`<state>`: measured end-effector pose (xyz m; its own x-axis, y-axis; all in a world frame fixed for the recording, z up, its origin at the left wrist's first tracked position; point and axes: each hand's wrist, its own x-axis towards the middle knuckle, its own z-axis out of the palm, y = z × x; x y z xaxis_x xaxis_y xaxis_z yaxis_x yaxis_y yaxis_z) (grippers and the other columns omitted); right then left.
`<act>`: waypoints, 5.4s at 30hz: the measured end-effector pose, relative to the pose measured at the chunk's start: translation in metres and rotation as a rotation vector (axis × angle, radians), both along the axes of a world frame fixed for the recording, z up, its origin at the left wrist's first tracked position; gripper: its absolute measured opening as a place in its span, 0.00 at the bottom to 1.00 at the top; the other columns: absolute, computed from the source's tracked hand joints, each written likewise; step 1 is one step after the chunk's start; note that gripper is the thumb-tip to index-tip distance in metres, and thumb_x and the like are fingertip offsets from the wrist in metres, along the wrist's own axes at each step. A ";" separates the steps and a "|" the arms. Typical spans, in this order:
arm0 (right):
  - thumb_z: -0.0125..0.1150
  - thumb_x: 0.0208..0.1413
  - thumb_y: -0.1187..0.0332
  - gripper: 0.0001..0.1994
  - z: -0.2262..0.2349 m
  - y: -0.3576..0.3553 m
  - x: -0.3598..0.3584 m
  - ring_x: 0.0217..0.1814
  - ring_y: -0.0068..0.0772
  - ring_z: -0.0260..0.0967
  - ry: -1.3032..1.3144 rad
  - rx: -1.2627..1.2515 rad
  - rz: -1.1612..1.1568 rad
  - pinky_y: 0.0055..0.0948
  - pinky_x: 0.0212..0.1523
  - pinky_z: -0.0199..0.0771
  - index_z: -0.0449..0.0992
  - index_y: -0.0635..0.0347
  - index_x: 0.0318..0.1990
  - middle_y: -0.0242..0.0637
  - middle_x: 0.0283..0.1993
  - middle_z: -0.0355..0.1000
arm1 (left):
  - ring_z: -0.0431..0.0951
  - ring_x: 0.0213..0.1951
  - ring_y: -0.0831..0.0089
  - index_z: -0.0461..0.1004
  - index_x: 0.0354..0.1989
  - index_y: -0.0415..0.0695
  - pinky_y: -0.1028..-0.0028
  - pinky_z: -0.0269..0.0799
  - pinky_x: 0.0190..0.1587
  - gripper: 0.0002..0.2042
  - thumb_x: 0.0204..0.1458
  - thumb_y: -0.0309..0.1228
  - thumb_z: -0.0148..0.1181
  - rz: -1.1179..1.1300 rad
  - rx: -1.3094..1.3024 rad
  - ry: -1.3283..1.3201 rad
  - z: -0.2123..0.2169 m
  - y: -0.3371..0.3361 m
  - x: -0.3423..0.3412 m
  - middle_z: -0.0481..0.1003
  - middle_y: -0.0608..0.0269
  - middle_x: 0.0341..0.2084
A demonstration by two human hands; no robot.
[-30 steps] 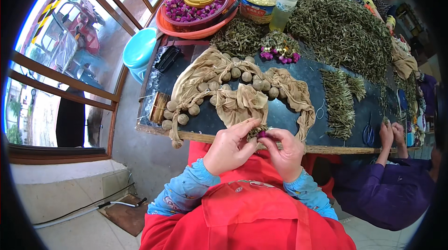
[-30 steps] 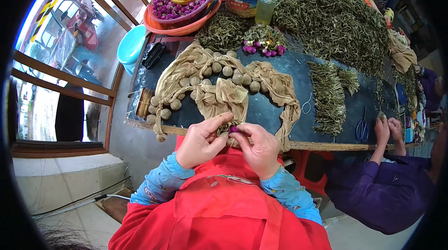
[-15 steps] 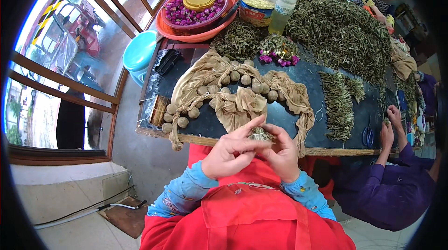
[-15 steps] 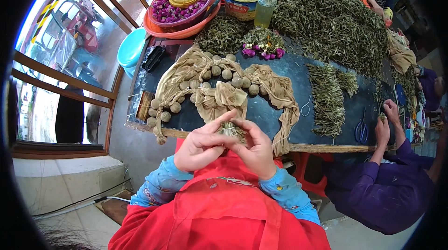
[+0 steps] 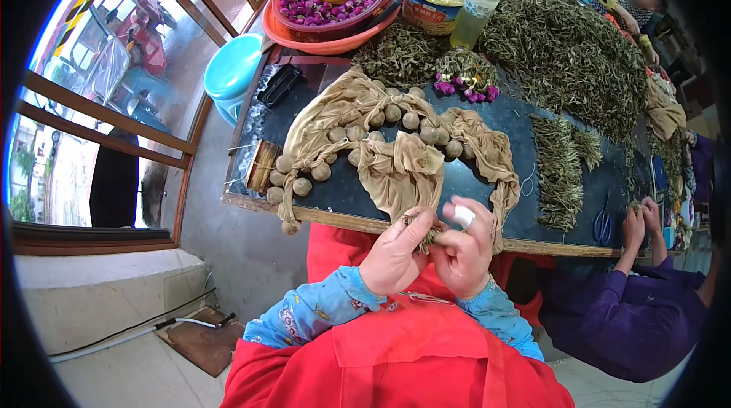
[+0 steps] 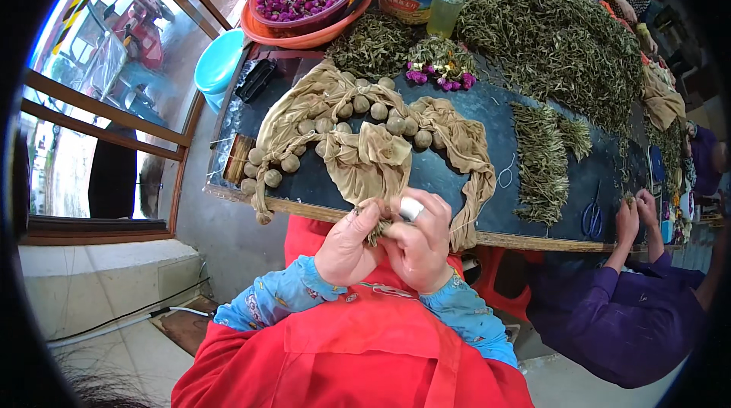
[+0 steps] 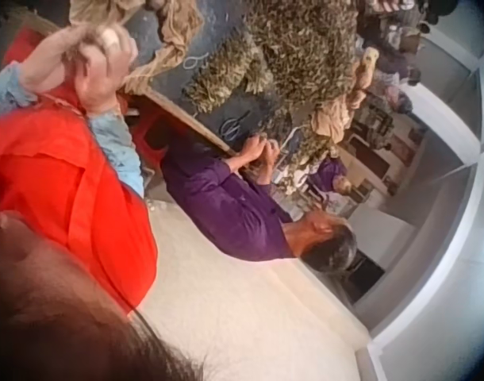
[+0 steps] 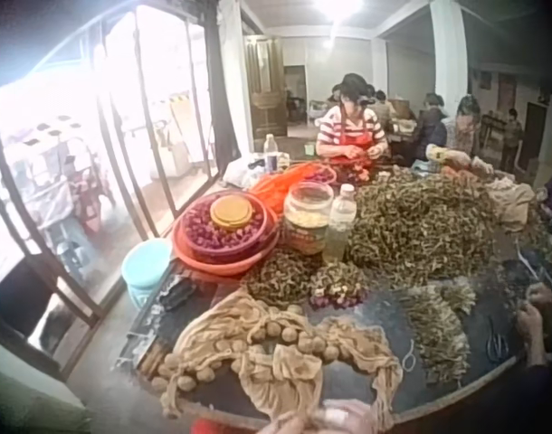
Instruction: The person assembles small bundles of dried herbs and flowers by wrapping them in cloth and tying them with string. They repeatedly pick up materials from a table, wrap the contents, and secure the bundles, placing the finished items in a growing pile.
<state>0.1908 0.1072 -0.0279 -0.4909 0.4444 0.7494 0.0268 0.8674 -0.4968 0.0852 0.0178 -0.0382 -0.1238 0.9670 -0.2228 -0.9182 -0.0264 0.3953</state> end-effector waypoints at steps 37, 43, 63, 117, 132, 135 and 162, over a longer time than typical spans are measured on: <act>0.64 0.53 0.69 0.12 -0.040 0.049 -0.051 0.42 0.53 0.75 -0.700 -0.563 0.340 0.40 0.42 0.74 0.79 0.65 0.43 0.50 0.39 0.76 | 0.76 0.38 0.53 0.74 0.39 0.43 0.57 0.73 0.41 0.07 0.53 0.28 0.59 -0.093 -0.304 2.066 -0.019 -0.011 -0.100 0.76 0.56 0.33; 0.67 0.52 0.66 0.13 -0.046 0.031 -0.054 0.41 0.57 0.74 -0.616 -0.653 0.140 0.46 0.41 0.73 0.79 0.63 0.42 0.52 0.38 0.76 | 0.69 0.58 0.52 0.71 0.53 0.38 0.62 0.70 0.57 0.22 0.45 0.23 0.57 0.096 0.402 2.264 -0.010 0.094 -0.114 0.71 0.48 0.54; 0.63 0.47 0.74 0.17 -0.071 0.017 -0.054 0.46 0.54 0.72 -0.301 -0.150 0.041 0.40 0.46 0.76 0.71 0.62 0.46 0.48 0.44 0.71 | 0.79 0.34 0.58 0.77 0.43 0.46 0.65 0.75 0.36 0.12 0.48 0.30 0.65 -0.489 0.409 1.910 0.051 -0.027 -0.120 0.76 0.57 0.32; 0.66 0.53 0.65 0.26 0.030 -0.001 0.009 0.59 0.47 0.67 -0.421 -0.460 0.350 0.37 0.58 0.70 0.70 0.64 0.58 0.48 0.61 0.64 | 0.68 0.26 0.75 0.72 0.42 0.38 0.69 0.72 0.45 0.24 0.67 0.50 0.43 -0.037 -0.047 0.425 0.007 -0.031 -0.085 0.69 0.67 0.23; 0.51 0.66 0.50 0.30 0.030 -0.005 -0.042 0.61 0.32 0.65 0.180 -1.632 0.861 0.32 0.62 0.65 0.61 0.68 0.64 0.41 0.62 0.66 | 0.57 0.19 0.81 0.65 0.29 0.43 0.77 0.60 0.25 0.18 0.69 0.42 0.43 -0.225 -0.098 0.601 0.033 -0.029 -0.063 0.59 0.73 0.17; 0.51 0.67 0.50 0.30 0.029 -0.004 -0.037 0.59 0.33 0.68 0.068 -1.549 0.848 0.32 0.57 0.70 0.62 0.68 0.63 0.44 0.59 0.68 | 0.59 0.20 0.83 0.67 0.39 0.45 0.80 0.57 0.23 0.14 0.70 0.42 0.41 -0.222 0.045 0.640 0.018 -0.028 -0.056 0.61 0.75 0.19; 0.50 0.68 0.67 0.10 -0.012 -0.009 -0.017 0.27 0.19 0.67 -0.144 -1.270 0.759 0.22 0.28 0.68 0.74 0.64 0.42 0.28 0.27 0.71 | 0.72 0.53 0.65 0.61 0.60 0.34 0.66 0.69 0.56 0.27 0.66 0.48 0.45 -0.323 0.026 0.421 0.032 -0.014 -0.064 0.68 0.50 0.55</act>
<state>0.1742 0.0982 -0.0401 -0.9337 0.3579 -0.0076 -0.1089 -0.3044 -0.9463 0.0208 0.0037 -0.0058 0.1080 0.9751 -0.1937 -0.6432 0.2171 0.7343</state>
